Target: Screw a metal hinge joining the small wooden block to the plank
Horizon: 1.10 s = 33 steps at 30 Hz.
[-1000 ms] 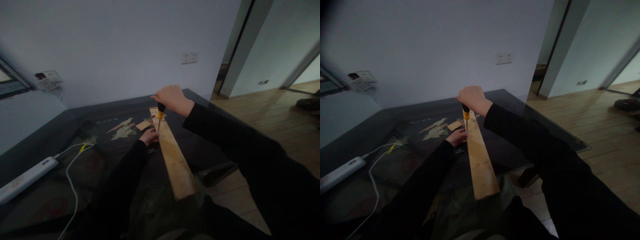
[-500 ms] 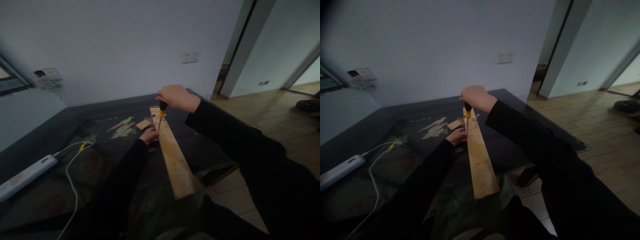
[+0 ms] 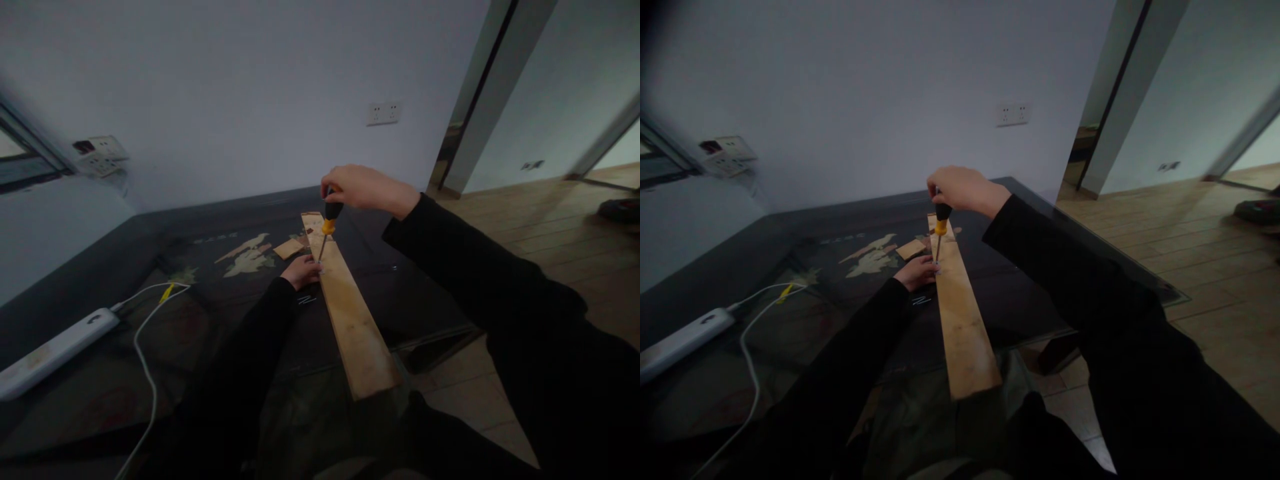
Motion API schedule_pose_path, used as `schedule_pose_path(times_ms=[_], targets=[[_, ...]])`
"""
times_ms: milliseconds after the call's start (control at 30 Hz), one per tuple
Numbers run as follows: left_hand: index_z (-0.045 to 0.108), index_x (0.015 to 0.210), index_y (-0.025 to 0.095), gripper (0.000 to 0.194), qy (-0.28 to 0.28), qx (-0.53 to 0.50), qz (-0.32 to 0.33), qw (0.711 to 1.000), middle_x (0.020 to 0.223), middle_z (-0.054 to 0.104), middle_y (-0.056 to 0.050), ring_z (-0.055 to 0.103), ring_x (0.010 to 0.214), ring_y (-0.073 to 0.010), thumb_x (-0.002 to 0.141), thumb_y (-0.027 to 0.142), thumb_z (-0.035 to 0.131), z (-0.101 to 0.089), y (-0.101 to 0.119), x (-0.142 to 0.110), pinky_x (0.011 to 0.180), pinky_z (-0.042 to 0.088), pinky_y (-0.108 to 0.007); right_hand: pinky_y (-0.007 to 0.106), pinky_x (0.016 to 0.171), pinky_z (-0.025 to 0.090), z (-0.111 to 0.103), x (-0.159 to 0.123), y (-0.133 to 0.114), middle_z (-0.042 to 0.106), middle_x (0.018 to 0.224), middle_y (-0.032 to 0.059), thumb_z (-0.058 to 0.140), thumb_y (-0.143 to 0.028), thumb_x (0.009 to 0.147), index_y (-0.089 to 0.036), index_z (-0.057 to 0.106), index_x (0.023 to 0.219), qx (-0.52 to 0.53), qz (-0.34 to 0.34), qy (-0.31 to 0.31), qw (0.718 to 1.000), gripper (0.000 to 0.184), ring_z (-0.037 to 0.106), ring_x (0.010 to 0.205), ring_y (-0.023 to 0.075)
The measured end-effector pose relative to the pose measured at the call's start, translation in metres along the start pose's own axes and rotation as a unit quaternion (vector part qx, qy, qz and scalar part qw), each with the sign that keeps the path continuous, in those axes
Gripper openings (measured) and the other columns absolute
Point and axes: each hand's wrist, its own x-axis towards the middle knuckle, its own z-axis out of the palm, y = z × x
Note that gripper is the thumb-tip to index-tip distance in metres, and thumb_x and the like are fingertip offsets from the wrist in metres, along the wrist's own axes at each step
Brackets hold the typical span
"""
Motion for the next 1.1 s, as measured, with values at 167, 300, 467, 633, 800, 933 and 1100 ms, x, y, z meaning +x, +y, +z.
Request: schedule_pose_path(times_ms=[167, 300, 467, 633, 800, 933, 1100], targets=[[0.061, 0.096, 0.013, 0.037, -0.001, 0.003, 0.001, 1.0, 0.087, 0.07, -0.007, 0.068, 0.073, -0.0159, 0.064, -0.001, 0.074, -0.001, 0.0, 0.0, 0.08, 0.058, -0.035, 0.033, 0.074, 0.037, 0.004, -0.002, -0.015, 0.069, 0.104, 0.0165, 0.043, -0.036, 0.096, -0.013, 0.071, 0.112, -0.055, 0.048, 0.03, 0.997, 0.04, 0.062, 0.093, 0.0243], [0.061, 0.098, 0.014, 0.038, 0.001, 0.007, 0.008, 1.0, 0.088, 0.07, -0.007, 0.068, 0.071, -0.0153, 0.064, 0.0, 0.074, -0.001, -0.002, 0.002, 0.078, 0.058, -0.034, 0.034, 0.076, 0.037, 0.012, -0.002, -0.026, 0.069, 0.1, 0.0198, 0.035, -0.044, 0.099, -0.009, 0.071, 0.11, -0.066, 0.087, 0.067, 0.992, 0.051, 0.062, 0.094, 0.0268], [0.061, 0.099, 0.013, 0.038, 0.011, 0.009, -0.004, 1.0, 0.087, 0.071, -0.006, 0.068, 0.07, -0.0146, 0.065, -0.002, 0.071, 0.0, -0.001, 0.002, 0.074, 0.058, -0.031, 0.031, 0.075, 0.037, 0.007, 0.0, -0.015, 0.069, 0.103, 0.0155, 0.047, -0.051, 0.093, -0.013, 0.069, 0.112, -0.009, 0.071, 0.038, 0.997, 0.047, 0.061, 0.094, 0.023], [0.062, 0.098, 0.012, 0.039, 0.007, 0.007, 0.0, 1.0, 0.087, 0.071, -0.007, 0.069, 0.069, -0.0157, 0.063, -0.003, 0.07, -0.001, -0.001, 0.002, 0.068, 0.057, -0.029, 0.031, 0.074, 0.038, -0.01, 0.001, 0.0, 0.069, 0.103, 0.0103, 0.057, -0.036, 0.088, -0.017, 0.068, 0.116, 0.042, -0.006, -0.03, 0.999, 0.036, 0.06, 0.089, 0.019], [0.061, 0.097, 0.012, 0.041, 0.006, 0.001, -0.001, 1.0, 0.085, 0.07, -0.006, 0.068, 0.068, -0.0148, 0.061, -0.003, 0.074, -0.001, -0.001, 0.001, 0.074, 0.058, -0.032, 0.033, 0.075, 0.037, -0.008, 0.0, -0.008, 0.069, 0.104, 0.0122, 0.049, -0.027, 0.09, -0.016, 0.07, 0.113, -0.009, -0.01, 0.002, 1.0, 0.033, 0.06, 0.093, 0.0213], [0.061, 0.098, 0.012, 0.043, 0.004, -0.008, 0.0, 1.0, 0.088, 0.07, -0.006, 0.069, 0.07, -0.0156, 0.061, -0.003, 0.074, 0.001, 0.0, 0.0, 0.078, 0.058, -0.035, 0.035, 0.075, 0.037, 0.0, 0.0, -0.02, 0.069, 0.104, 0.0177, 0.042, -0.033, 0.095, -0.012, 0.071, 0.112, -0.063, 0.048, 0.036, 0.996, 0.04, 0.061, 0.095, 0.0265], [0.061, 0.1, 0.012, 0.042, 0.01, 0.001, 0.0, 1.0, 0.088, 0.071, -0.007, 0.069, 0.07, -0.0161, 0.062, -0.002, 0.074, 0.0, -0.001, 0.001, 0.075, 0.058, -0.034, 0.035, 0.074, 0.037, 0.006, 0.002, -0.026, 0.069, 0.1, 0.0194, 0.04, -0.037, 0.098, -0.011, 0.071, 0.11, -0.066, 0.097, 0.063, 0.991, 0.043, 0.062, 0.094, 0.0277]])
